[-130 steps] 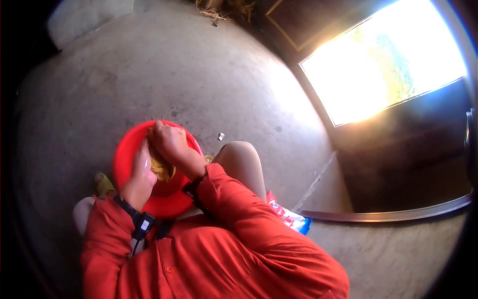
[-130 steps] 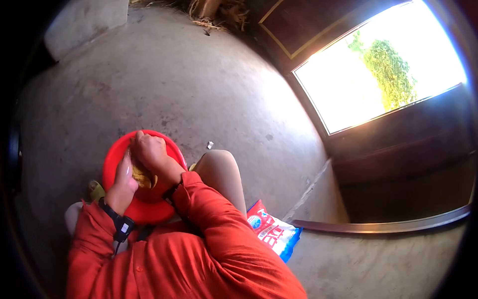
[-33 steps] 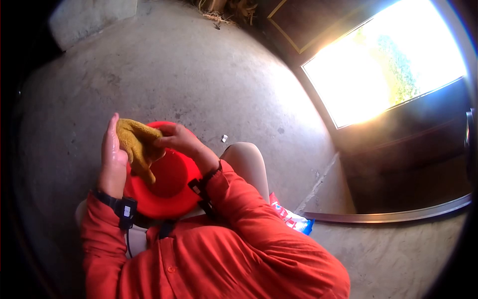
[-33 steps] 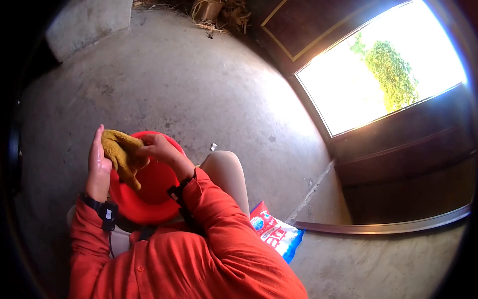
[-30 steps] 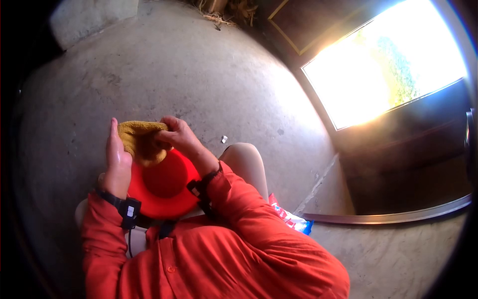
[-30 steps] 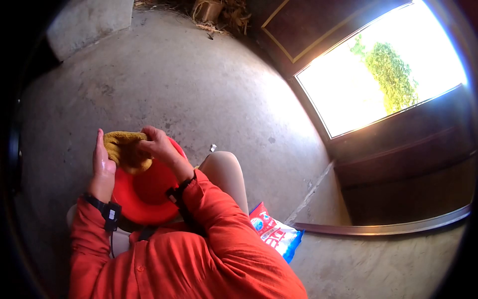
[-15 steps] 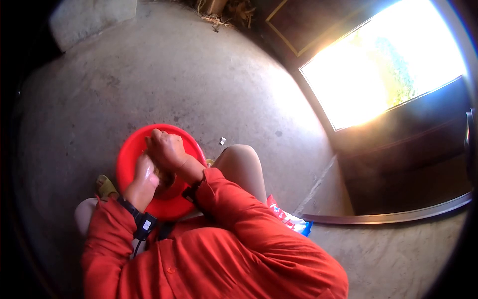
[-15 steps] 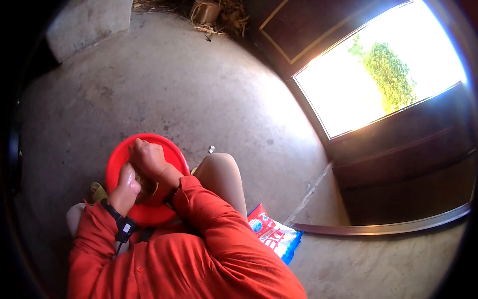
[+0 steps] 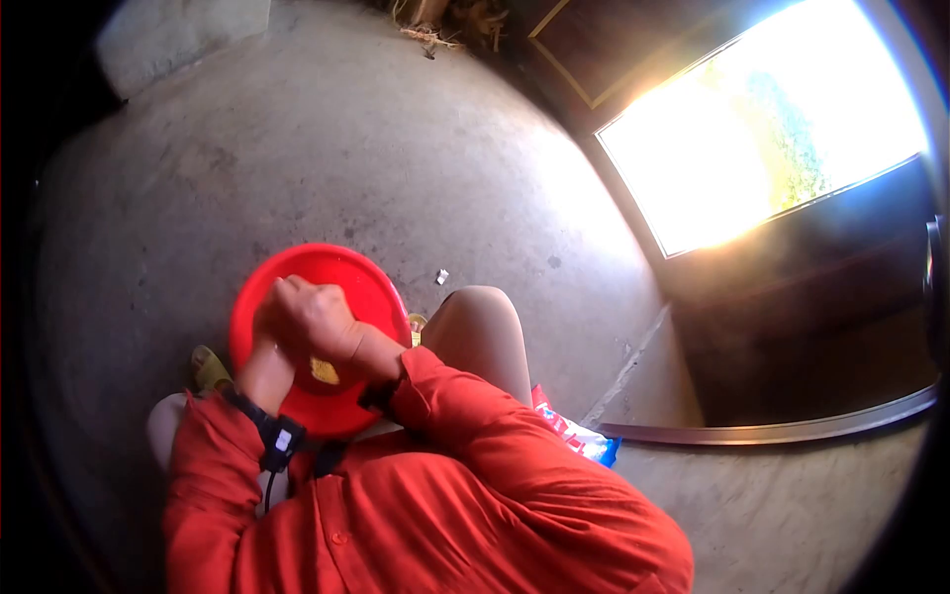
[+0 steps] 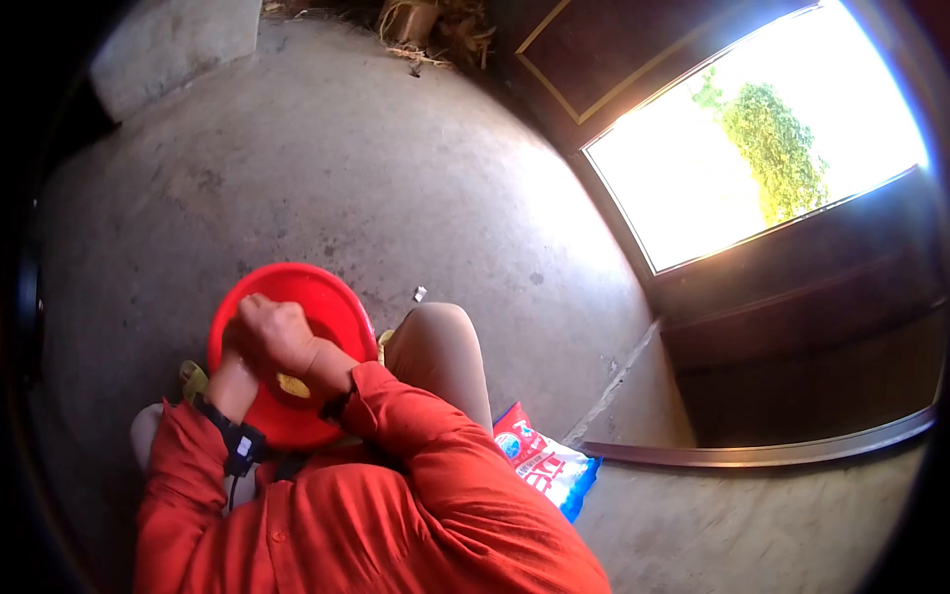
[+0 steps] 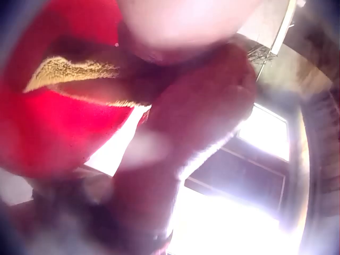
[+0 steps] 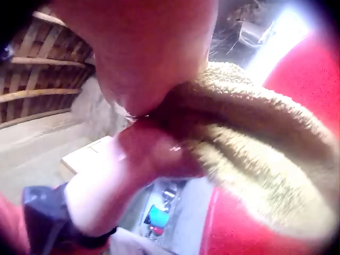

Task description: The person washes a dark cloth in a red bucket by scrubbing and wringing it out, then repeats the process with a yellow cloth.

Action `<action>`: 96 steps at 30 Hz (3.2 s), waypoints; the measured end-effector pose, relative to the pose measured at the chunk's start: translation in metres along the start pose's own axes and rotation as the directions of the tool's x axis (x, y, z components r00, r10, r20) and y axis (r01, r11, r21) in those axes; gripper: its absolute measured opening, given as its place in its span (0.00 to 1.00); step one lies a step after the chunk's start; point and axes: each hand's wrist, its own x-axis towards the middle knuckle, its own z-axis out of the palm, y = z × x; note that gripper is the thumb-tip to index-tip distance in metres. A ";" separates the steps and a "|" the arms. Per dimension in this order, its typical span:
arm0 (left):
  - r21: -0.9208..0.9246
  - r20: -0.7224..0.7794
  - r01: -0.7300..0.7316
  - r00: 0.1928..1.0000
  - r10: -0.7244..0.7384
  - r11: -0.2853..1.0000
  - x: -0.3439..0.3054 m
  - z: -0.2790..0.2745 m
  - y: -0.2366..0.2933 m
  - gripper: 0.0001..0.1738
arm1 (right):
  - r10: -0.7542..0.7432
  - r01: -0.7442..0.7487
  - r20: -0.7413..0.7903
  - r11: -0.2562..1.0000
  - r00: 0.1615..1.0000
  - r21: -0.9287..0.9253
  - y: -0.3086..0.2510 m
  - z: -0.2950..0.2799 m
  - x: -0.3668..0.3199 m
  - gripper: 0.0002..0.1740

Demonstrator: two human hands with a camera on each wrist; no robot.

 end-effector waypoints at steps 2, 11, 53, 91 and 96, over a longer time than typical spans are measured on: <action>0.029 -0.014 0.009 1.000 -0.008 1.000 -0.005 0.002 0.002 0.18 | -0.054 0.062 0.062 0.988 0.997 -0.141 -0.011 -0.004 -0.004 0.08; 0.241 0.165 0.030 0.984 -0.072 0.970 -0.024 0.037 0.023 0.28 | 0.642 -0.655 0.209 0.606 0.738 0.451 0.059 0.002 0.007 0.21; -0.051 0.073 -0.039 0.996 0.043 0.998 0.016 -0.004 0.001 0.23 | -0.142 0.148 0.045 0.973 0.989 -0.178 -0.013 -0.005 0.003 0.08; -0.053 0.393 0.110 0.916 -0.081 0.993 0.020 0.003 0.027 0.28 | 0.315 -0.361 0.202 0.608 0.927 0.707 0.050 -0.054 0.017 0.16; -0.195 0.778 -0.017 0.605 0.166 0.981 0.057 -0.034 -0.001 0.19 | -0.215 0.201 0.171 0.975 0.962 0.095 0.012 -0.028 0.009 0.10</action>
